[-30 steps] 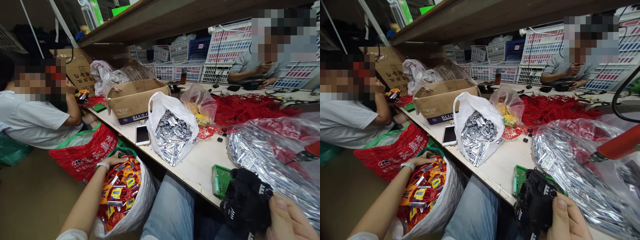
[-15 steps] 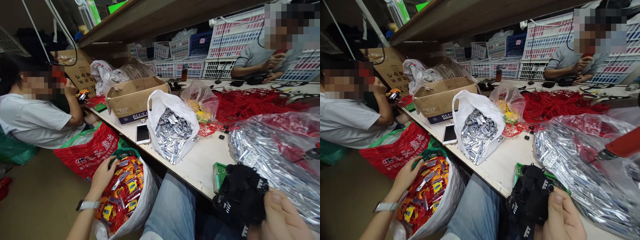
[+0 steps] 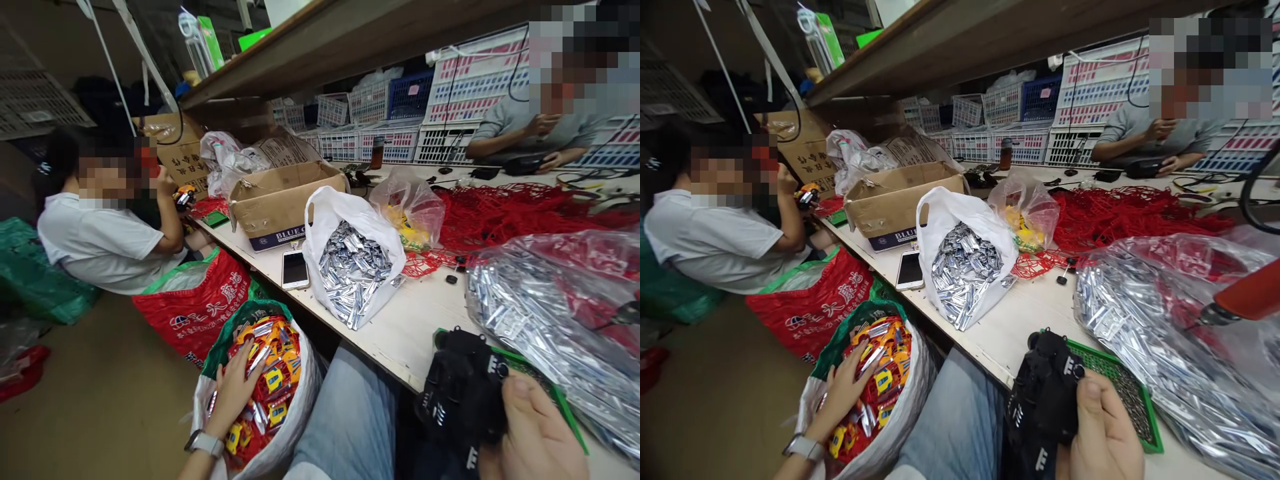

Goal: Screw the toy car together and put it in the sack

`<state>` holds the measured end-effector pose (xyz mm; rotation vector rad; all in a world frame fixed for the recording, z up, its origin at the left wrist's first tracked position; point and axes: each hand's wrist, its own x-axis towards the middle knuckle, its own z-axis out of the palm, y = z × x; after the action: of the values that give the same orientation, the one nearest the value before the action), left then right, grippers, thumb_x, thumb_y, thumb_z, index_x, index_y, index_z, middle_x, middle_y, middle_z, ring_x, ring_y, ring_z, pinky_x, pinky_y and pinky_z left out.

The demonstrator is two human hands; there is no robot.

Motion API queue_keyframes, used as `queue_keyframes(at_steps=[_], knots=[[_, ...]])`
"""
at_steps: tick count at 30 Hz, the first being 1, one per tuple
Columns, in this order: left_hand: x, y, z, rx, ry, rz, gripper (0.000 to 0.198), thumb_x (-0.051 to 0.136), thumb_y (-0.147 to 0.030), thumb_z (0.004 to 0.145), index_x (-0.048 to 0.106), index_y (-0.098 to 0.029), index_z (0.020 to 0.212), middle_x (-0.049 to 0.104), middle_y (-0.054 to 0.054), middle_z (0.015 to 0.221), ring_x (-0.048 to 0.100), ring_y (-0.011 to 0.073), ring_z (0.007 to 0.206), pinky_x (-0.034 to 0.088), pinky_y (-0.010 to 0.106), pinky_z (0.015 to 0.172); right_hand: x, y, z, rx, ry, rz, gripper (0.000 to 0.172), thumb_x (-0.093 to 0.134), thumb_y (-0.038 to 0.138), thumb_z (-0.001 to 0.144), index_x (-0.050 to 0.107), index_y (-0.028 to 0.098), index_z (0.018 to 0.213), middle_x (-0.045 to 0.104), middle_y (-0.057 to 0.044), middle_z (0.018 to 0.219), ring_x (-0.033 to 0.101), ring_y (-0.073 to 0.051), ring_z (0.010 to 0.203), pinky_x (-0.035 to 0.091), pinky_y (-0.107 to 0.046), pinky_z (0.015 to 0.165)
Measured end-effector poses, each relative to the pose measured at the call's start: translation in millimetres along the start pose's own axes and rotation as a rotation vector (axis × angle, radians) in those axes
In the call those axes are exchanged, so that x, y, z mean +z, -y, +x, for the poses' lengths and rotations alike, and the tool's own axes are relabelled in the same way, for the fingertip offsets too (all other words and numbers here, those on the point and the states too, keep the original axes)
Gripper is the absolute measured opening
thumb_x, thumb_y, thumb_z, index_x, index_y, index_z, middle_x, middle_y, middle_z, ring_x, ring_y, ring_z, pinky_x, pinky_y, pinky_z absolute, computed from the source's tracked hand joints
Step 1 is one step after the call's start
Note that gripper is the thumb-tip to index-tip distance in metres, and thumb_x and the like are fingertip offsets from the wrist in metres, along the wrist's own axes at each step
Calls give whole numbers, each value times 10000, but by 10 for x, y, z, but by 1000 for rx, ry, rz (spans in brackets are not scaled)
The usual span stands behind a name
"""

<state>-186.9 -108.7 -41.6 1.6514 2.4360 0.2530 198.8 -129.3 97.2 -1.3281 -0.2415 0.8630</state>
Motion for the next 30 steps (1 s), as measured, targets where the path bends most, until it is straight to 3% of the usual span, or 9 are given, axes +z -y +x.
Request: queue_keyframes(at_steps=[5, 8, 15, 19, 22, 24, 26, 28, 30], knots=[[-122, -63, -128, 94, -53, 56, 582, 343, -435, 1047, 499, -177, 1545, 380, 139, 1681, 305, 322, 1581, 199, 636, 1271, -101, -20, 57, -106, -6, 23, 766, 946, 743, 429, 671, 196, 890, 716, 3, 788, 628, -121, 693, 490, -168, 547], [3, -265, -278, 269, 69, 132, 584, 507, -494, 988, 542, -265, 1524, 460, 66, 1642, 297, 356, 1577, 213, 634, 1269, -57, -32, 50, -76, 7, 42, 759, 955, 731, 420, 678, 195, 881, 716, 6, 790, 632, -116, 709, 518, -159, 594], [104, -435, -345, 283, 73, 179, 568, 568, -436, 958, 575, -256, 1498, 544, 106, 1575, 341, 416, 1544, 241, 724, 1213, -24, -53, 23, -15, 5, 51, 814, 960, 732, 358, 671, 206, 908, 714, 4, 762, 629, -143, 645, 571, -232, 613], [-93, -367, -149, 334, -210, 48, 477, 551, -483, 946, 734, -211, 1293, 593, 186, 1511, 432, 451, 1481, 244, 776, 1176, -196, -178, 155, -18, 115, 62, 689, 914, 695, 580, 673, 203, 998, 722, -19, 762, 669, -185, 651, 572, -264, 604], [-230, -702, -75, 547, -362, -376, 444, 572, -552, 943, 737, -237, 1209, 692, 158, 1369, 551, 383, 1392, 400, 624, 1164, -210, -268, 151, 20, 187, 108, 619, 885, 673, 660, 674, 207, 1008, 726, -31, 798, 662, -184, 654, 521, -237, 556], [-288, -1148, -175, 657, -86, -696, 475, 557, -568, 969, 663, -274, 1327, 683, 115, 1391, 634, 293, 1302, 510, 446, 1093, -129, -312, 81, -17, 206, 150, 550, 841, 673, 729, 673, 214, 981, 708, -22, 799, 643, -168, 672, 492, -215, 565], [-323, -1669, -366, 761, 224, -948, 768, 503, -777, 901, 556, -265, 1471, 660, 132, 1427, 684, 292, 1221, 575, 375, 967, -21, -353, 4, -44, 248, 157, 508, 805, 677, 772, 670, 208, 913, 655, -4, 729, 596, -149, 648, 473, -207, 580], [-356, -2155, -540, 806, 464, -1048, 987, 575, -847, 803, 459, -218, 1555, 683, 157, 1381, 721, 281, 1112, 577, 357, 932, 63, -393, -32, -73, 300, 126, 513, 765, 702, 798, 665, 200, 837, 613, 4, 678, 547, -134, 608, 451, -209, 567], [-409, -2529, -605, 796, 586, -1017, 951, 655, -754, 813, 446, -199, 1556, 738, 130, 1239, 729, 210, 849, 585, 316, 797, 92, -428, 5, -139, 307, 82, 547, 729, 743, 803, 692, 200, 849, 638, -8, 701, 554, -138, 615, 475, -222, 600]])
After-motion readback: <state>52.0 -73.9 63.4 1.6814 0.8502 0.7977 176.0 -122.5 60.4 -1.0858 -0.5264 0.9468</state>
